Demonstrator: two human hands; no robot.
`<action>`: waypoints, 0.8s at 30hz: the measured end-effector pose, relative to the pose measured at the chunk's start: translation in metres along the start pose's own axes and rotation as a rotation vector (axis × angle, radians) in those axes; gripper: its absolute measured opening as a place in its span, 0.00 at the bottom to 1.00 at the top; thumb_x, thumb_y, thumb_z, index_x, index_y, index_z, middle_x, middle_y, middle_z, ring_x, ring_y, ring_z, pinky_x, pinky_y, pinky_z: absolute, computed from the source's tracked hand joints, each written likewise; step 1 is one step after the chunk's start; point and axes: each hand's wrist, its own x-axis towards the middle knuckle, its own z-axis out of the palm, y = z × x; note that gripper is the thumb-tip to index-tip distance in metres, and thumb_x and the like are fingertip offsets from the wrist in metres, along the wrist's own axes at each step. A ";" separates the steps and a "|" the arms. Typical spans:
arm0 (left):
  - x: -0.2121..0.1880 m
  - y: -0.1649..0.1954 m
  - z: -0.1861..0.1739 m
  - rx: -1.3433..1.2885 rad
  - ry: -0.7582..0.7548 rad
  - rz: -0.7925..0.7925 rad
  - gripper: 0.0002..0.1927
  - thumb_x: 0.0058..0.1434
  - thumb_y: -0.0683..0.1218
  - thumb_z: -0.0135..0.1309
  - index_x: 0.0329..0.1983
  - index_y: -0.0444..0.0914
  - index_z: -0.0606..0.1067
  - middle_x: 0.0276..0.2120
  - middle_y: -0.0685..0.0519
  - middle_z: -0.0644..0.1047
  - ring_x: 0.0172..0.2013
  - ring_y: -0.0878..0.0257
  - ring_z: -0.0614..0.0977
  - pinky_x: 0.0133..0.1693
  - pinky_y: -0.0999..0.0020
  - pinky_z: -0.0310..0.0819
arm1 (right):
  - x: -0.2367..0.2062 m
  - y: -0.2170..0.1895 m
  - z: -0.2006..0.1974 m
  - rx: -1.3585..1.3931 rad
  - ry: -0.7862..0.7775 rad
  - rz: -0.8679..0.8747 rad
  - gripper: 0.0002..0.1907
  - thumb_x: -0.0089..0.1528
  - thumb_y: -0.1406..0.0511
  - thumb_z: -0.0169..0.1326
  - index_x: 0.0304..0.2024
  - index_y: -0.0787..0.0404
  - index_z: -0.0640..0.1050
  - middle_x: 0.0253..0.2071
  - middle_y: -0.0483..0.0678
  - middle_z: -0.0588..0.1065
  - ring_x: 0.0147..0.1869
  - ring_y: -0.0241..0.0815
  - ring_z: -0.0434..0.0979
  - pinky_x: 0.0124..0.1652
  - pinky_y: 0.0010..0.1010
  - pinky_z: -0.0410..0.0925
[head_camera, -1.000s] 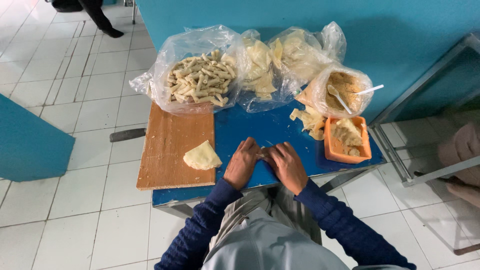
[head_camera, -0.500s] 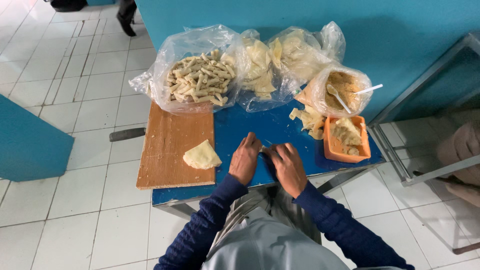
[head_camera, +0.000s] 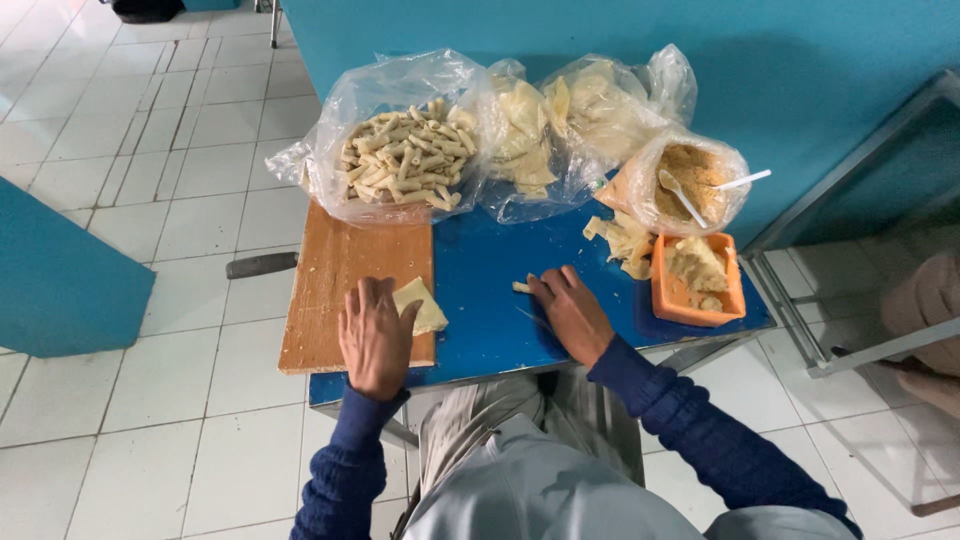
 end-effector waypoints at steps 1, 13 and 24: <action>0.000 -0.005 0.000 -0.024 -0.017 -0.002 0.23 0.58 0.54 0.61 0.50 0.35 0.77 0.45 0.47 0.73 0.47 0.49 0.73 0.49 0.53 0.66 | 0.005 0.004 -0.003 0.062 -0.007 0.012 0.20 0.59 0.71 0.55 0.54 0.63 0.79 0.42 0.51 0.74 0.47 0.51 0.71 0.48 0.36 0.69; 0.023 -0.029 -0.001 -0.191 -0.079 0.155 0.22 0.51 0.54 0.68 0.40 0.35 0.76 0.41 0.42 0.72 0.45 0.44 0.73 0.46 0.51 0.69 | 0.152 0.009 -0.066 1.615 0.048 0.528 0.14 0.64 0.64 0.54 0.51 0.58 0.79 0.45 0.37 0.83 0.46 0.27 0.84 0.48 0.19 0.75; 0.002 0.032 0.022 -0.846 -0.054 -0.101 0.15 0.57 0.44 0.65 0.40 0.33 0.72 0.29 0.45 0.78 0.30 0.61 0.82 0.33 0.66 0.76 | 0.038 0.009 -0.014 0.845 0.159 0.414 0.17 0.65 0.67 0.58 0.28 0.64 0.63 0.23 0.42 0.61 0.29 0.26 0.58 0.28 0.22 0.60</action>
